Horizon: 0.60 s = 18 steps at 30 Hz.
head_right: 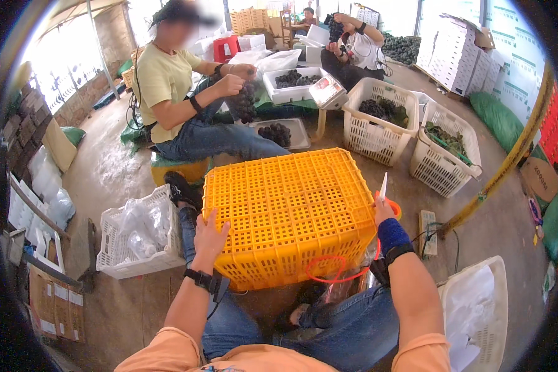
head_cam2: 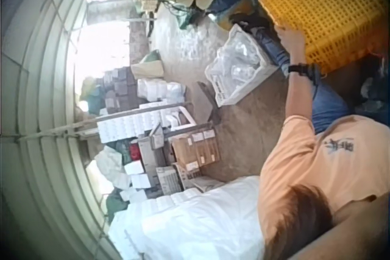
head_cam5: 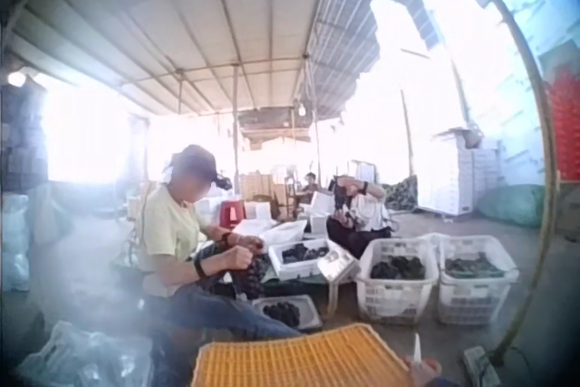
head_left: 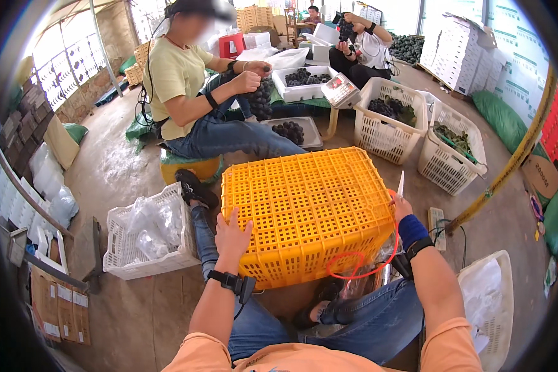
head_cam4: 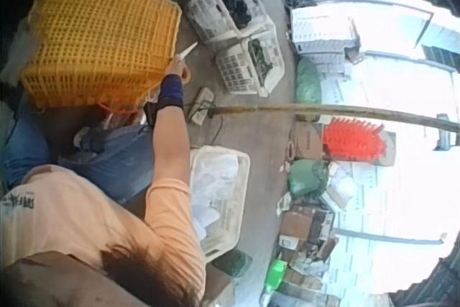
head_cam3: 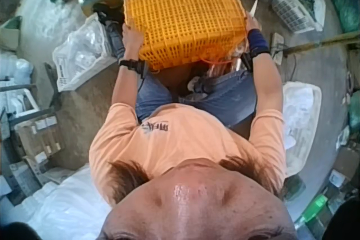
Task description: The person picks up a plastic bag, places it on a yellow crate, and uses a handheld sealing device to seal the bag. The person then places the sealed bag into a white basket. Coworkers nearby sort and weigh grapes.
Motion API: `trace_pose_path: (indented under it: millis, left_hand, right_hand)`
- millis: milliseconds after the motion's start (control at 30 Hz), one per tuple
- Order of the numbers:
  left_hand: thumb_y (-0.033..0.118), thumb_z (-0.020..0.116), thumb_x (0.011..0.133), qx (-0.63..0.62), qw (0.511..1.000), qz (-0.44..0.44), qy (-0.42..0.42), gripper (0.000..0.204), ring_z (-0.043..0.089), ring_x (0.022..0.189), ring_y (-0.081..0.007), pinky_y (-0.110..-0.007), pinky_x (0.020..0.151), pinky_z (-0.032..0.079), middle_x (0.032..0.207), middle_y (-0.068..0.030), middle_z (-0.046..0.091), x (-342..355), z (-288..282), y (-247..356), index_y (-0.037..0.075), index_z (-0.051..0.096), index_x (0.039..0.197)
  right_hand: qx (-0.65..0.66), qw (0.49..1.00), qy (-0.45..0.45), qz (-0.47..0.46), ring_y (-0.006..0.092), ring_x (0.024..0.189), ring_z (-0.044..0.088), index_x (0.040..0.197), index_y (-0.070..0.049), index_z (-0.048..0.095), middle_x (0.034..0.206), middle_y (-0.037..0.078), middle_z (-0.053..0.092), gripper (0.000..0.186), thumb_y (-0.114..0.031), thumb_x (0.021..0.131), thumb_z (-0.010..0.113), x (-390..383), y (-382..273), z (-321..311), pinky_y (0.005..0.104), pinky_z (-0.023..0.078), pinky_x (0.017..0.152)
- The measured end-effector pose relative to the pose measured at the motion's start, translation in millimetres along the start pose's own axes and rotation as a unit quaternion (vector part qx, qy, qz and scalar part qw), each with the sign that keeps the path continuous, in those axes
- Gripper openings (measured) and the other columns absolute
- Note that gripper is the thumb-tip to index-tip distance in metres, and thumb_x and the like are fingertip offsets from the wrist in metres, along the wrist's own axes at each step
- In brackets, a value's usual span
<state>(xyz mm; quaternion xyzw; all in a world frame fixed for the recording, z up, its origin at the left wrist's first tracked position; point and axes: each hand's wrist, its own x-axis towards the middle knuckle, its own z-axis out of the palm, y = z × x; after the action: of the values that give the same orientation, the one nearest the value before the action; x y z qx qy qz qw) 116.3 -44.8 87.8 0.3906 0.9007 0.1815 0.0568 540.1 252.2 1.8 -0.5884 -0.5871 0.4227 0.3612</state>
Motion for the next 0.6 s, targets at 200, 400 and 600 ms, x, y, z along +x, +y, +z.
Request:
trace_pose_path:
  millis: [200, 400, 600]
  left_hand:
    - [0.046, 0.051, 0.087, 0.02, 1.0, -0.005, -0.022, 0.061, 0.036, 0.126, -0.0376, -0.043, 0.096, 0.04, 0.142, -0.0216, 0.025, -0.6, -6.2, 7.2, 0.022, 0.032, 0.14]
    - [0.046, 0.054, 0.084, 0.013, 1.0, -0.009, -0.005, 0.061, 0.038, 0.124, -0.0376, -0.044, 0.095, 0.041, 0.14, -0.0232, 0.027, -2.6, -3.2, -2.4, 0.021, 0.036, 0.137]
    - [0.046, 0.055, 0.084, 0.005, 1.0, 0.006, 0.005, 0.061, 0.039, 0.123, -0.0373, -0.043, 0.094, 0.041, 0.139, -0.0228, 0.028, -1.4, -1.7, 3.4, 0.02, 0.037, 0.137]
  right_hand:
    - [0.019, 0.998, -0.023, 0.048, 0.0238, 0.083, 0.053, 0.081, -0.005, 0.056, 0.086, 0.013, 0.055, 0.052, -0.051, 0.093, 0.036, 11.5, 11.3, -4.4, 0.0333, 0.04, 0.078]
    - [-0.022, 0.997, -0.038, 0.06, 0.0263, 0.087, 0.054, 0.082, -0.005, 0.056, 0.091, 0.015, 0.057, 0.054, -0.053, 0.093, 0.034, -1.7, -3.9, 4.2, 0.0349, 0.04, 0.082]
    - [-0.018, 0.997, -0.046, 0.052, 0.0277, 0.094, 0.054, 0.086, -0.003, 0.057, 0.1, 0.016, 0.058, 0.055, -0.052, 0.093, 0.033, 7.8, 8.5, -7.9, 0.0353, 0.038, 0.087]
